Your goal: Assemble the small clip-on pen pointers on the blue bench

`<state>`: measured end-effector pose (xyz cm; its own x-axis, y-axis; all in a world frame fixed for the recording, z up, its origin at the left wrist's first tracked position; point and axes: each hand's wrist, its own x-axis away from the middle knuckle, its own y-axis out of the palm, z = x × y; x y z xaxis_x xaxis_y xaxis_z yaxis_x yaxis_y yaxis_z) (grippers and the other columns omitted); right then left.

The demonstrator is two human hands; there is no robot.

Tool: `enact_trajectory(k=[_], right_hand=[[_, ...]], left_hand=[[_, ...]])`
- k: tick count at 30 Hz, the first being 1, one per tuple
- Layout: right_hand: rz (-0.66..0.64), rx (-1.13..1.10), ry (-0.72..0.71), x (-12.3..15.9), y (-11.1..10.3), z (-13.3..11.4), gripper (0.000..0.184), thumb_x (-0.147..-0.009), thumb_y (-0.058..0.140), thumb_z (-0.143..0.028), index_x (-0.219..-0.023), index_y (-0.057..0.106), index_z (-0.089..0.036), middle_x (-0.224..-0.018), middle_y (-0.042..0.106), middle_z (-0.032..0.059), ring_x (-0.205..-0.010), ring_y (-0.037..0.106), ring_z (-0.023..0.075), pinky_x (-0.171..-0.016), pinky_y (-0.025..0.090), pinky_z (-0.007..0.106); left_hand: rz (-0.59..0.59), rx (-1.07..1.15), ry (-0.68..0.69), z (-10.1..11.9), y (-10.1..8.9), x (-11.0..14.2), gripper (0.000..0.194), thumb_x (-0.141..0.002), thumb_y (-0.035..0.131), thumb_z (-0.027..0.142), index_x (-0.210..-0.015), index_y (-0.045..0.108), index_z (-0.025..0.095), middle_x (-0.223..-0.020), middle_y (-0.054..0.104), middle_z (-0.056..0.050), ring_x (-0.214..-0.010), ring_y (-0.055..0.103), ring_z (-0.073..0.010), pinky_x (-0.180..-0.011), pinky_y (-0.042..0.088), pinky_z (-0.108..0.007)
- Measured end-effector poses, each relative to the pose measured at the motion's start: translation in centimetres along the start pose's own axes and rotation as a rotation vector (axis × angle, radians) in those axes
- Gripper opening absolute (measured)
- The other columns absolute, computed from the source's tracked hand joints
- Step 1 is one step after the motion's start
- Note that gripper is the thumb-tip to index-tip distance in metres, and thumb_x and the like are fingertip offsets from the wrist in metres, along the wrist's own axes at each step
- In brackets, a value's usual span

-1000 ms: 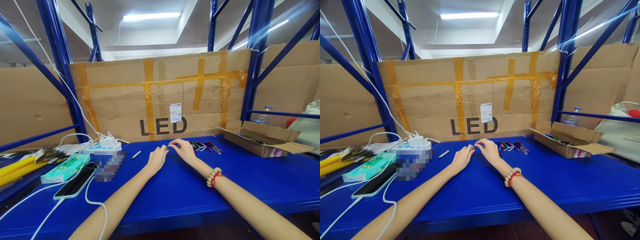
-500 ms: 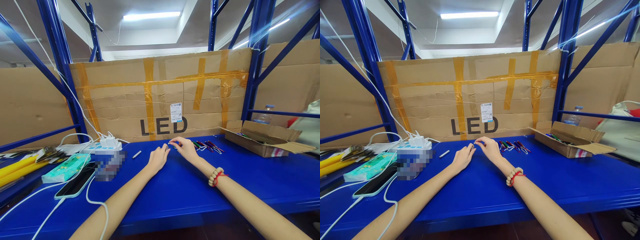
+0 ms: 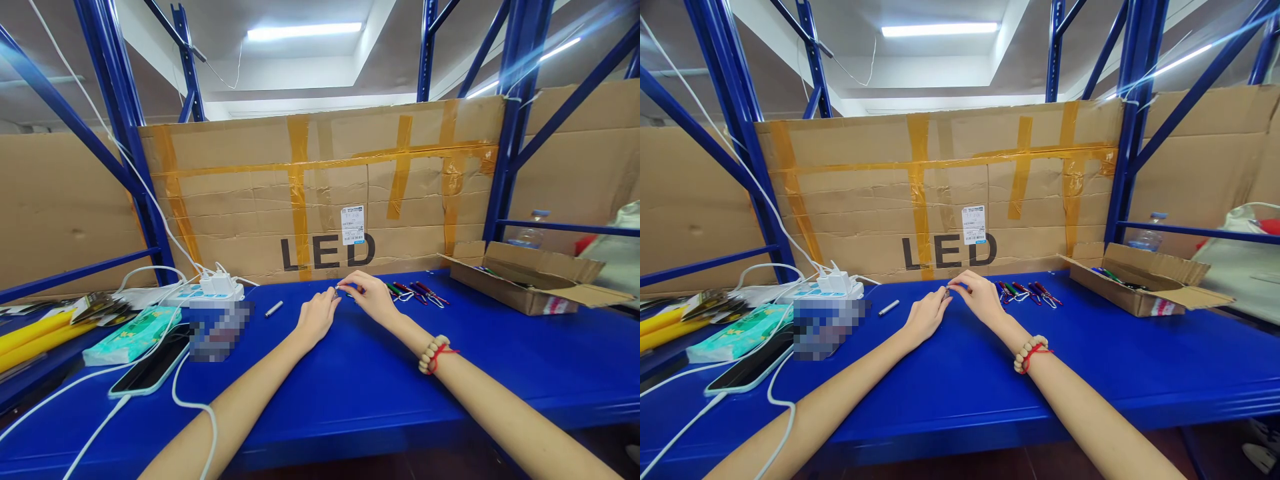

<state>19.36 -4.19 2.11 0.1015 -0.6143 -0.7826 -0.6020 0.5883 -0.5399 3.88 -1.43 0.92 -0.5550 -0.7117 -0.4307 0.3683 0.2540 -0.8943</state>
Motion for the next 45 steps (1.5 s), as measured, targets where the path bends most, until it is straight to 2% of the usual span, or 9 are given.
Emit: enact_trajectory(k=[6,18,25,33,38,45], right_hand=[[-0.054,-0.007,-0.03,0.3,0.4,-0.1,0.023,-0.085,0.049,-0.035,-0.085,0.065,-0.02,-0.086,0.061,0.0,-0.057,0.046,0.0054,-0.058,0.036,0.017],[-0.028,-0.009,-0.062,0.3,0.7,0.3,0.015,-0.084,0.053,-0.03,-0.083,0.065,-0.02,-0.084,0.061,-0.0007,-0.057,0.047,0.005,-0.056,0.035,0.017],[-0.039,-0.017,-0.07,0.2,0.6,0.2,0.021,-0.085,0.049,-0.034,-0.083,0.064,-0.019,-0.083,0.06,0.0008,-0.057,0.047,0.0058,-0.057,0.037,0.018],[-0.033,-0.025,-0.018,0.2,0.8,0.2,0.026,-0.086,0.045,-0.038,-0.084,0.061,-0.017,-0.087,0.06,0.0028,-0.051,0.046,0.0055,-0.054,0.039,0.019],[-0.047,-0.03,-0.027,0.3,1.0,0.1,0.026,-0.086,0.045,-0.038,-0.084,0.06,-0.018,-0.085,0.06,0.0021,-0.053,0.048,0.0063,-0.055,0.039,0.019],[-0.107,-0.035,0.007,0.5,1.4,-0.1,0.023,-0.086,0.045,-0.037,-0.084,0.06,-0.019,-0.085,0.06,0.0015,-0.055,0.049,0.0071,-0.055,0.039,0.02]], left_hand=[[-0.028,-0.056,-0.036,-0.1,0.3,-0.1,0.029,-0.094,0.022,0.037,-0.105,0.042,0.018,-0.091,0.059,-0.009,-0.092,0.056,-0.0225,-0.066,0.041,-0.027],[-0.043,-0.079,-0.031,-0.2,0.4,-0.2,0.036,-0.094,0.02,0.037,-0.116,0.039,0.017,-0.092,0.059,-0.01,-0.092,0.056,-0.0237,-0.067,0.043,-0.029],[-0.033,-0.073,-0.026,-0.2,0.4,-0.1,0.034,-0.094,0.02,0.037,-0.112,0.042,0.018,-0.091,0.061,-0.009,-0.092,0.057,-0.0236,-0.067,0.044,-0.03],[-0.067,-0.022,0.008,-0.1,0.3,0.0,0.033,-0.094,0.024,0.038,-0.119,0.039,0.024,-0.106,0.06,-0.004,-0.095,0.059,-0.0217,-0.069,0.046,-0.029],[-0.082,-0.079,0.04,0.0,0.2,0.2,0.034,-0.094,0.024,0.037,-0.12,0.04,0.022,-0.104,0.061,-0.007,-0.092,0.06,-0.0234,-0.069,0.047,-0.032],[-0.096,-0.114,0.001,0.1,0.0,0.3,0.038,-0.093,0.024,0.036,-0.118,0.046,0.017,-0.093,0.065,-0.011,-0.085,0.062,-0.0278,-0.069,0.048,-0.039]])
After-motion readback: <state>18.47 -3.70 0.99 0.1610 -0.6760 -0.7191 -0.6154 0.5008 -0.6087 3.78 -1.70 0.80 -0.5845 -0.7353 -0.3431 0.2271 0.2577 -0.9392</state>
